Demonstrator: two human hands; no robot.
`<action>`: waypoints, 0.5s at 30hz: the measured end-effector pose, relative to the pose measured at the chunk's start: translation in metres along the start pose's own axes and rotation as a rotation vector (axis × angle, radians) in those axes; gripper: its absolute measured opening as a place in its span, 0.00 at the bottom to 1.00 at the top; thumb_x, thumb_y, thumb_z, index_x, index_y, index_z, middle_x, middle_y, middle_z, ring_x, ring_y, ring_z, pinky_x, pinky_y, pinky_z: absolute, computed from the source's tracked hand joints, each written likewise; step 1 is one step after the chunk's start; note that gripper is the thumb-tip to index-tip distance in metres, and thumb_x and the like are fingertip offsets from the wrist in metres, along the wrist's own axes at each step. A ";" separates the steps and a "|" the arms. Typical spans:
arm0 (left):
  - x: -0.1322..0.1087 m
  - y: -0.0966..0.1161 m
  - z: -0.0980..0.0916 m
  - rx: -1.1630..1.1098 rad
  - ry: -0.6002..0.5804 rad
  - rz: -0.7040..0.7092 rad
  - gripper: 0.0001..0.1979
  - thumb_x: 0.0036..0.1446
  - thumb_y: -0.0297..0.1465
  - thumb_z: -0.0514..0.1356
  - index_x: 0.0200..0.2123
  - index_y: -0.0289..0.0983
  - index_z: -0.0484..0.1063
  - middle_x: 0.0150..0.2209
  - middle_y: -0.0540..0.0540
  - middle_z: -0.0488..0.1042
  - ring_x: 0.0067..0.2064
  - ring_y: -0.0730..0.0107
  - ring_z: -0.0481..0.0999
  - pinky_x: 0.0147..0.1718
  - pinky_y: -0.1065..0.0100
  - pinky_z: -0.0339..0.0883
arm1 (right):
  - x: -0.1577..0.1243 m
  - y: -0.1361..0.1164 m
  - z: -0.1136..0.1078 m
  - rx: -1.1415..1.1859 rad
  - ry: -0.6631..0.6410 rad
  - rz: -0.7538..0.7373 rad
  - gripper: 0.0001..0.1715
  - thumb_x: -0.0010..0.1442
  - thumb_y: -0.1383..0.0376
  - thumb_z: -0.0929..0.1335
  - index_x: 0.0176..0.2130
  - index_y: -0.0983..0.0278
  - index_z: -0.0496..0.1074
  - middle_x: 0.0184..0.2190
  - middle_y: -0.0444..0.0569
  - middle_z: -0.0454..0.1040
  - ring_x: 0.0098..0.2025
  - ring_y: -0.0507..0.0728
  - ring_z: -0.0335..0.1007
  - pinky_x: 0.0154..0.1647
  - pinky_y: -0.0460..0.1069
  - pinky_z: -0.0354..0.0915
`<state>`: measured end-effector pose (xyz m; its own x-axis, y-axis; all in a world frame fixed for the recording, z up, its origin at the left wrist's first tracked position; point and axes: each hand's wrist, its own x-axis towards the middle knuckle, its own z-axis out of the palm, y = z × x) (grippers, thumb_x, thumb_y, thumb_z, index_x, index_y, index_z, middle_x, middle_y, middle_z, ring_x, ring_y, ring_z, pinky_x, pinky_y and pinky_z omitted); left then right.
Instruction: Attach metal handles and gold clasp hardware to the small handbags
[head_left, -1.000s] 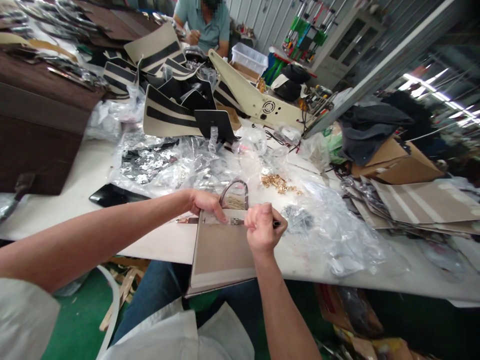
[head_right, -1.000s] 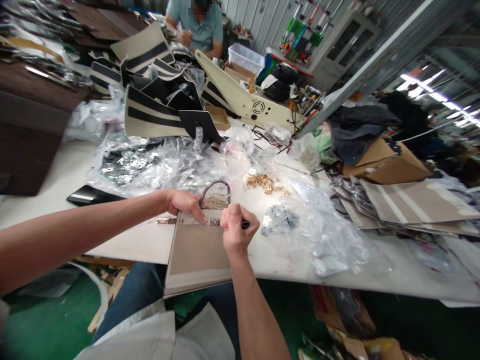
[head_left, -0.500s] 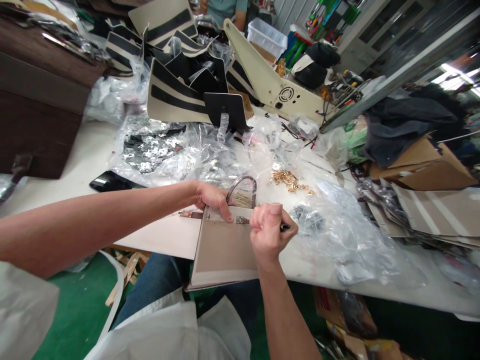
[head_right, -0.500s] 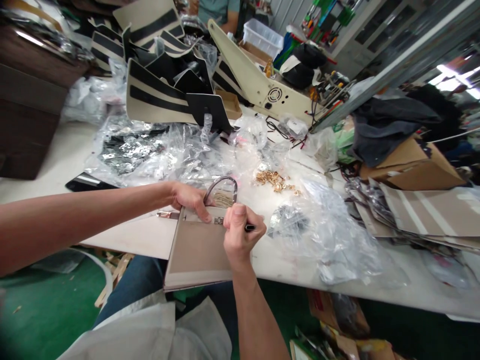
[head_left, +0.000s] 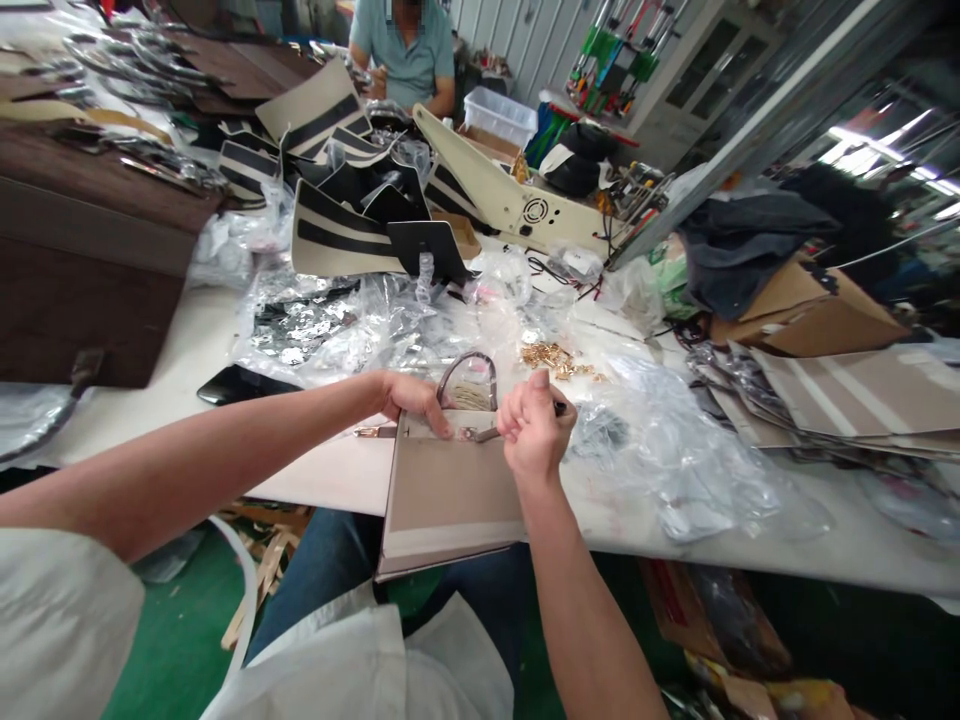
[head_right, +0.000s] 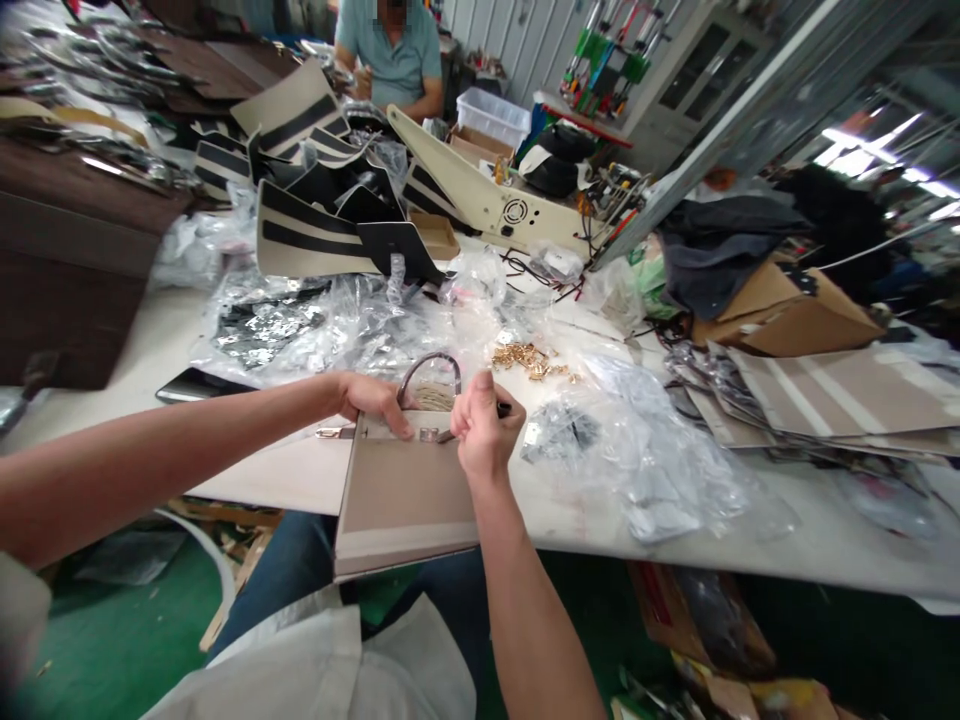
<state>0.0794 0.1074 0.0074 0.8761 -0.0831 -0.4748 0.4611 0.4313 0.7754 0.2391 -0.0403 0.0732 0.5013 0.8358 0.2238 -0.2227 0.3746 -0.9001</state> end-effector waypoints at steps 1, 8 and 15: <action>0.000 0.000 0.000 0.001 0.002 -0.001 0.24 0.47 0.32 0.80 0.49 0.35 0.86 0.43 0.39 0.89 0.35 0.57 0.89 0.33 0.66 0.86 | 0.000 0.000 0.001 -0.005 -0.012 0.017 0.44 0.69 0.40 0.77 0.20 0.58 0.55 0.15 0.34 0.49 0.14 0.47 0.42 0.13 0.47 0.40; 0.002 -0.003 -0.002 -0.014 -0.019 0.035 0.21 0.47 0.32 0.80 0.46 0.36 0.87 0.42 0.41 0.89 0.34 0.58 0.88 0.32 0.66 0.86 | 0.000 0.000 0.007 -0.021 -0.049 0.045 0.44 0.71 0.42 0.77 0.20 0.59 0.55 0.15 0.34 0.49 0.14 0.47 0.42 0.13 0.46 0.40; 0.002 -0.004 -0.002 -0.048 -0.002 0.027 0.23 0.47 0.31 0.80 0.48 0.34 0.87 0.44 0.41 0.89 0.38 0.58 0.88 0.36 0.67 0.86 | 0.003 0.005 0.012 -0.092 0.003 0.075 0.45 0.69 0.38 0.76 0.20 0.58 0.53 0.15 0.34 0.47 0.14 0.47 0.41 0.12 0.45 0.41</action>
<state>0.0793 0.1073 0.0024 0.8884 -0.0727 -0.4534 0.4304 0.4756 0.7672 0.2294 -0.0306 0.0742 0.4885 0.8588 0.1541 -0.1820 0.2731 -0.9446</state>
